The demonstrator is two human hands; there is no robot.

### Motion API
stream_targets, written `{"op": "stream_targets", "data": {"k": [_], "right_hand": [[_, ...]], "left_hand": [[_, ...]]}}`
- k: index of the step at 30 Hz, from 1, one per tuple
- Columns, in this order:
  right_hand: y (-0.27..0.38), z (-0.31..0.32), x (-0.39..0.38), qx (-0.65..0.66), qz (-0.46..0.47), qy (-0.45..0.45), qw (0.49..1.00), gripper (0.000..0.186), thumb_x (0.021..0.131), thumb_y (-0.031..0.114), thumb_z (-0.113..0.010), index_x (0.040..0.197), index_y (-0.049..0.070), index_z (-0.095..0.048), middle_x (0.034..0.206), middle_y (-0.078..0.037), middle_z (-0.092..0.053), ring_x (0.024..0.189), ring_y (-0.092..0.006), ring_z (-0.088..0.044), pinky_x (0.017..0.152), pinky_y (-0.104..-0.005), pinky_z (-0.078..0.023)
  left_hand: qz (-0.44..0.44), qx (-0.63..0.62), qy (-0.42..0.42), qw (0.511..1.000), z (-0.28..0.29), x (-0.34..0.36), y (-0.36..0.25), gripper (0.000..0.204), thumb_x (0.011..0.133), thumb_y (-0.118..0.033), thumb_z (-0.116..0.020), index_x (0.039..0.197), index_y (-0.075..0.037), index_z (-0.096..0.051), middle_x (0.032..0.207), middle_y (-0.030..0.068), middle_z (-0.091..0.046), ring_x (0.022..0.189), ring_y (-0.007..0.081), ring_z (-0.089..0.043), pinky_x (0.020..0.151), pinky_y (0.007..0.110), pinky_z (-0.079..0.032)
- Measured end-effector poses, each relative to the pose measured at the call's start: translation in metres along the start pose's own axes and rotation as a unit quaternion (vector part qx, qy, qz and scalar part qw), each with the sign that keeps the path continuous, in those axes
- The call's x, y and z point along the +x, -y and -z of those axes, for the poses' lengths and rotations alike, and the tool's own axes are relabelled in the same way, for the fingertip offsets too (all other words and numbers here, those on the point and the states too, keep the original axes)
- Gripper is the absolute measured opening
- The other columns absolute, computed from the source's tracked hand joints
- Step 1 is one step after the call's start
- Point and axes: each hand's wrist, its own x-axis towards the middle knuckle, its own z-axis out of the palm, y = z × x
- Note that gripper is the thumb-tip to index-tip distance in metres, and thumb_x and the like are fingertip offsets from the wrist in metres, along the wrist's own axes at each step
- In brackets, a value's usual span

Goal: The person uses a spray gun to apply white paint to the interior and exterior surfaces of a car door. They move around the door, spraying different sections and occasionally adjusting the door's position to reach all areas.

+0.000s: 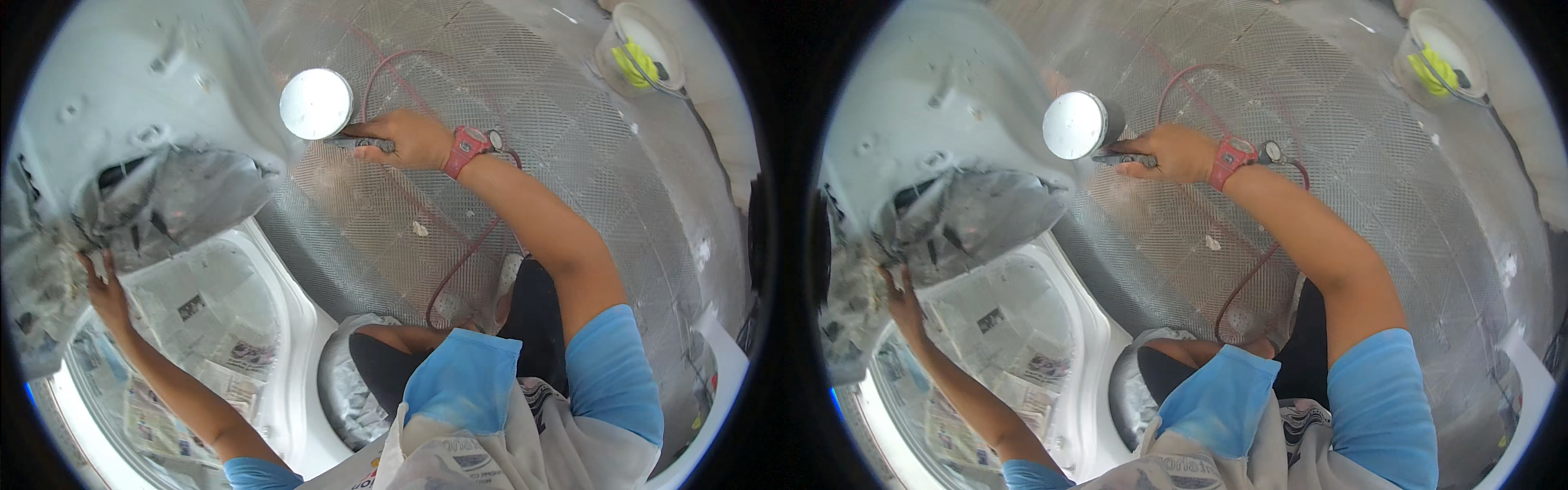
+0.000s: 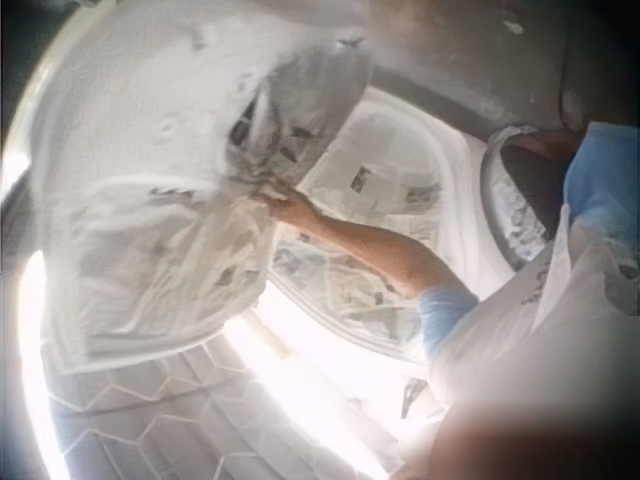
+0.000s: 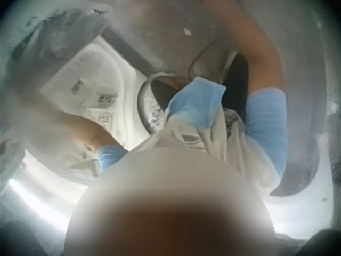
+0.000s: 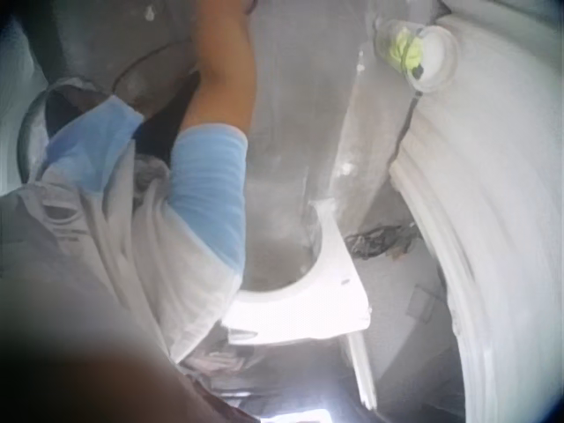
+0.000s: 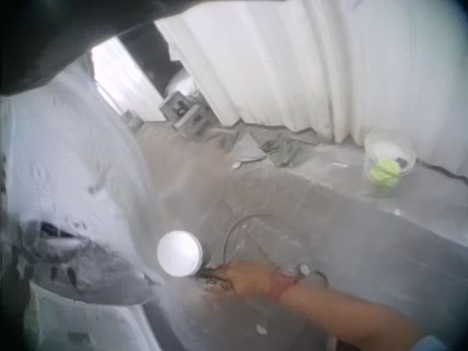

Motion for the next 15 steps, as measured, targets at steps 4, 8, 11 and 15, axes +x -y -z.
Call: {"op": "stream_targets", "data": {"k": [4, 8, 11, 15], "right_hand": [[-0.054, -0.057, 0.008, 0.005, -0.001, -0.025, 1.0, 0.058, 0.11, 0.047, -0.061, 0.146, 0.002, -0.069, 0.126, -0.025, -0.078, 0.11, -0.0394, -0.078, 0.1, -0.0457, -0.06], [-0.092, -0.079, 0.03, -0.042, 0.099, -0.176, 0.978, 0.06, 0.111, 0.05, -0.059, 0.146, 0.003, -0.069, 0.123, -0.025, -0.079, 0.109, -0.0399, -0.078, 0.1, -0.047, -0.06], [-0.111, -0.1, 0.038, -0.017, 0.078, -0.165, 0.983, 0.063, 0.11, 0.055, -0.058, 0.145, 0.003, -0.07, 0.122, -0.025, -0.079, 0.109, -0.0415, -0.077, 0.1, -0.0479, -0.059], [-0.123, -0.15, 0.026, -0.04, -0.03, -0.025, 0.998, 0.063, 0.11, 0.054, -0.059, 0.146, 0.003, -0.069, 0.125, -0.026, -0.078, 0.11, -0.0408, -0.078, 0.101, -0.048, -0.059]], "left_hand": [[-0.034, 0.094, -0.065, 0.993, -0.015, 0.014, 0.021, 0.086, 0.107, -0.065, -0.061, 0.169, -0.009, -0.043, 0.164, 0.0208, -0.056, 0.152, 0.0313, -0.055, 0.124, 0.04, -0.041], [-0.057, 0.105, -0.091, 0.989, -0.022, 0.038, 0.054, 0.096, 0.101, -0.076, -0.059, 0.169, -0.009, -0.045, 0.163, 0.0204, -0.057, 0.153, 0.0344, -0.053, 0.125, 0.045, -0.04], [-0.047, 0.103, -0.083, 0.99, -0.03, 0.061, 0.085, 0.103, 0.098, -0.081, -0.059, 0.169, -0.008, -0.045, 0.165, 0.0206, -0.055, 0.154, 0.036, -0.052, 0.126, 0.047, -0.04], [-0.014, 0.113, -0.043, 0.993, -0.036, 0.094, 0.12, 0.09, 0.101, -0.079, -0.055, 0.168, -0.019, -0.049, 0.173, 0.0164, -0.045, 0.16, 0.0343, -0.043, 0.131, 0.047, -0.035]]}}
